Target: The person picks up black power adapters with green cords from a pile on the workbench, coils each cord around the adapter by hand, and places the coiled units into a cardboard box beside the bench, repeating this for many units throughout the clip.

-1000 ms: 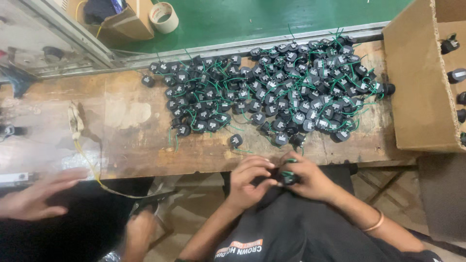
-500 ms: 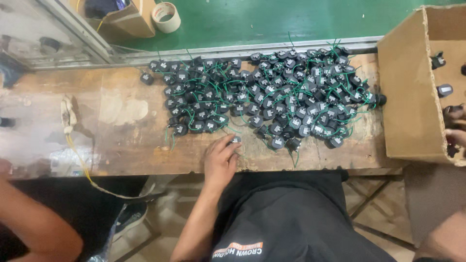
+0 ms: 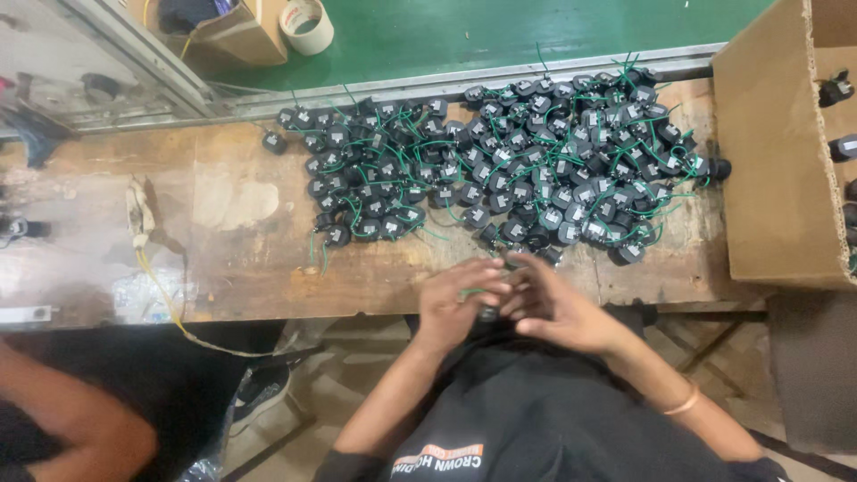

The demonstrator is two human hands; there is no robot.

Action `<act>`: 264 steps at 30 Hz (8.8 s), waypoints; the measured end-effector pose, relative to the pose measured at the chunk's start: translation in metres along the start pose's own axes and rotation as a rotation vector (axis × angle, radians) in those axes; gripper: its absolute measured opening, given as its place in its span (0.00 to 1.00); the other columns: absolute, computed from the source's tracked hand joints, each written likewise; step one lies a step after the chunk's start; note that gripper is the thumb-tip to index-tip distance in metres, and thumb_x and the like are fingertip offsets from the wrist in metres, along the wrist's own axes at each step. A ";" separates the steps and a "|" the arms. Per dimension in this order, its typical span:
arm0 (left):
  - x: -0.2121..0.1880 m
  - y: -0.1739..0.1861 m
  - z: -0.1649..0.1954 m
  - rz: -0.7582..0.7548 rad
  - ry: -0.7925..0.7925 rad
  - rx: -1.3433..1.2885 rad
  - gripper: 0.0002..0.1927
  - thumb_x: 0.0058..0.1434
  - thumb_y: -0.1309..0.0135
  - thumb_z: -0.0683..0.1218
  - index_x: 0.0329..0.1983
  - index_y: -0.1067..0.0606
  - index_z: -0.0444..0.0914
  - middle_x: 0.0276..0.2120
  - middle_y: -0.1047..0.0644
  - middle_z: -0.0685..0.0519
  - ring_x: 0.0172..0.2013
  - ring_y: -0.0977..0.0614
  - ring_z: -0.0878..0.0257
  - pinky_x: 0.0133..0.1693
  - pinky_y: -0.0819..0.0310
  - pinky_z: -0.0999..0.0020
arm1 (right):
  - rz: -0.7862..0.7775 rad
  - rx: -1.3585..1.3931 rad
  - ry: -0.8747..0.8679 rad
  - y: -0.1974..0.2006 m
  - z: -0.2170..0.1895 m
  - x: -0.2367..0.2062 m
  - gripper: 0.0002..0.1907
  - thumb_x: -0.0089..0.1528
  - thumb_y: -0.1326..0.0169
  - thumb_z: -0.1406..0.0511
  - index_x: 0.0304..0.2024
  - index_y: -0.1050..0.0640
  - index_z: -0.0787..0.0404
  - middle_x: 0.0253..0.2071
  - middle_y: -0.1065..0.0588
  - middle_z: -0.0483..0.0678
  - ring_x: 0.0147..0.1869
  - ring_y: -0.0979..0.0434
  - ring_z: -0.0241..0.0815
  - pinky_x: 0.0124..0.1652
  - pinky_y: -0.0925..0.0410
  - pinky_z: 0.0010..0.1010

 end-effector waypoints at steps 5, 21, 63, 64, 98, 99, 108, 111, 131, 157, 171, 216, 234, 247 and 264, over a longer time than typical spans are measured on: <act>0.013 -0.022 0.023 0.096 -0.222 0.428 0.14 0.56 0.36 0.35 0.44 0.20 0.41 0.41 0.16 0.52 0.54 0.15 0.52 0.64 0.30 0.47 | 0.014 0.043 -0.305 -0.017 0.062 0.011 0.32 0.60 0.39 0.65 0.64 0.35 0.61 0.46 0.25 0.51 0.46 0.22 0.37 0.48 0.27 0.32; -0.016 -0.010 0.029 0.088 -0.021 0.345 0.12 0.52 0.31 0.37 0.31 0.25 0.36 0.34 0.19 0.51 0.41 0.16 0.56 0.44 0.21 0.64 | 0.109 -0.749 0.292 -0.028 -0.017 0.005 0.20 0.49 0.27 0.64 0.37 0.23 0.64 0.34 0.24 0.51 0.39 0.22 0.50 0.37 0.30 0.37; 0.005 0.085 -0.052 0.574 0.216 -0.110 0.13 0.57 0.39 0.30 0.45 0.21 0.31 0.37 0.18 0.51 0.38 0.17 0.66 0.44 0.21 0.73 | 0.253 -0.362 0.220 -0.002 0.002 -0.001 0.20 0.59 0.37 0.72 0.53 0.24 0.63 0.50 0.21 0.49 0.56 0.19 0.42 0.55 0.28 0.32; 0.014 0.080 -0.053 0.536 0.210 -0.037 0.12 0.58 0.39 0.29 0.44 0.20 0.31 0.38 0.18 0.51 0.39 0.18 0.66 0.45 0.21 0.73 | 0.254 -0.345 0.207 -0.001 0.006 -0.002 0.20 0.59 0.37 0.72 0.54 0.24 0.63 0.51 0.21 0.49 0.56 0.19 0.41 0.55 0.28 0.32; -0.012 0.006 0.023 0.125 0.042 0.314 0.22 0.37 0.26 0.41 0.26 0.30 0.35 0.33 0.24 0.51 0.37 0.22 0.62 0.40 0.27 0.68 | 0.208 -0.606 0.313 -0.017 -0.011 -0.004 0.14 0.53 0.32 0.66 0.37 0.22 0.63 0.32 0.25 0.51 0.38 0.22 0.48 0.38 0.31 0.36; -0.014 0.027 0.024 0.252 0.057 0.356 0.20 0.39 0.27 0.39 0.26 0.30 0.36 0.33 0.24 0.52 0.38 0.22 0.62 0.41 0.27 0.68 | 0.226 -0.564 0.328 -0.014 -0.014 -0.004 0.14 0.54 0.33 0.66 0.38 0.23 0.63 0.35 0.24 0.50 0.41 0.22 0.47 0.41 0.31 0.35; -0.009 0.018 0.055 0.042 -0.125 0.488 0.16 0.50 0.33 0.37 0.42 0.20 0.38 0.45 0.17 0.51 0.48 0.17 0.56 0.50 0.23 0.61 | 0.090 -0.405 0.116 -0.021 0.018 0.005 0.13 0.57 0.35 0.69 0.43 0.22 0.63 0.40 0.22 0.47 0.46 0.21 0.40 0.46 0.28 0.31; -0.004 -0.026 0.045 -0.115 -0.019 0.367 0.12 0.52 0.31 0.39 0.39 0.19 0.39 0.44 0.17 0.52 0.49 0.17 0.55 0.50 0.22 0.60 | 0.086 -0.397 0.079 -0.019 0.030 0.003 0.14 0.57 0.35 0.69 0.44 0.23 0.64 0.39 0.22 0.48 0.43 0.21 0.40 0.44 0.28 0.30; -0.028 -0.001 0.053 0.186 -0.136 0.416 0.13 0.52 0.30 0.38 0.34 0.25 0.35 0.38 0.18 0.49 0.42 0.16 0.56 0.44 0.21 0.64 | 0.040 -0.593 0.463 -0.033 -0.024 -0.002 0.21 0.54 0.36 0.71 0.49 0.24 0.65 0.48 0.22 0.55 0.54 0.20 0.57 0.51 0.28 0.41; 0.008 -0.024 0.054 -0.091 -0.314 0.370 0.14 0.55 0.35 0.35 0.43 0.19 0.41 0.39 0.16 0.54 0.40 0.14 0.57 0.47 0.18 0.62 | 0.071 -0.441 0.240 -0.016 0.038 0.001 0.25 0.57 0.31 0.63 0.53 0.25 0.63 0.61 0.30 0.54 0.69 0.31 0.51 0.64 0.37 0.41; -0.019 -0.002 0.033 0.104 -0.118 0.293 0.14 0.54 0.31 0.44 0.32 0.27 0.36 0.36 0.19 0.50 0.41 0.16 0.59 0.44 0.23 0.68 | 0.156 -0.545 0.244 -0.023 -0.008 0.004 0.17 0.49 0.28 0.66 0.38 0.21 0.61 0.41 0.26 0.48 0.48 0.23 0.45 0.45 0.29 0.36; -0.007 0.015 0.024 0.138 -0.066 0.405 0.13 0.48 0.30 0.41 0.26 0.26 0.37 0.34 0.20 0.48 0.37 0.18 0.59 0.41 0.26 0.68 | 0.181 -0.602 0.318 -0.010 0.005 -0.003 0.24 0.49 0.28 0.65 0.47 0.20 0.60 0.44 0.23 0.52 0.53 0.23 0.51 0.54 0.34 0.43; 0.024 0.073 -0.021 0.330 0.312 0.679 0.16 0.54 0.35 0.39 0.47 0.21 0.37 0.40 0.20 0.48 0.38 0.17 0.54 0.41 0.23 0.62 | 0.280 0.519 0.115 0.019 0.053 -0.013 0.26 0.55 0.35 0.71 0.55 0.29 0.65 0.54 0.27 0.52 0.53 0.22 0.47 0.41 0.24 0.42; 0.023 0.081 -0.002 0.170 0.198 0.821 0.23 0.57 0.50 0.28 0.54 0.21 0.36 0.44 0.25 0.45 0.40 0.18 0.55 0.43 0.23 0.64 | 0.342 0.678 0.149 0.026 0.051 -0.017 0.26 0.60 0.36 0.67 0.59 0.30 0.63 0.49 0.27 0.50 0.55 0.24 0.46 0.42 0.26 0.41; 0.042 -0.036 0.073 0.057 -0.304 0.420 0.15 0.55 0.34 0.35 0.46 0.20 0.38 0.36 0.19 0.53 0.40 0.16 0.55 0.45 0.21 0.62 | 0.256 0.774 0.033 0.010 0.049 -0.008 0.28 0.65 0.42 0.67 0.66 0.35 0.56 0.53 0.27 0.50 0.52 0.21 0.45 0.40 0.25 0.40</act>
Point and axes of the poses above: each hand's wrist, its own x-axis towards the middle knuckle, its own y-axis out of the back of the hand, z = x × y, the point moved 7 cm from there along x, towards the middle knuckle
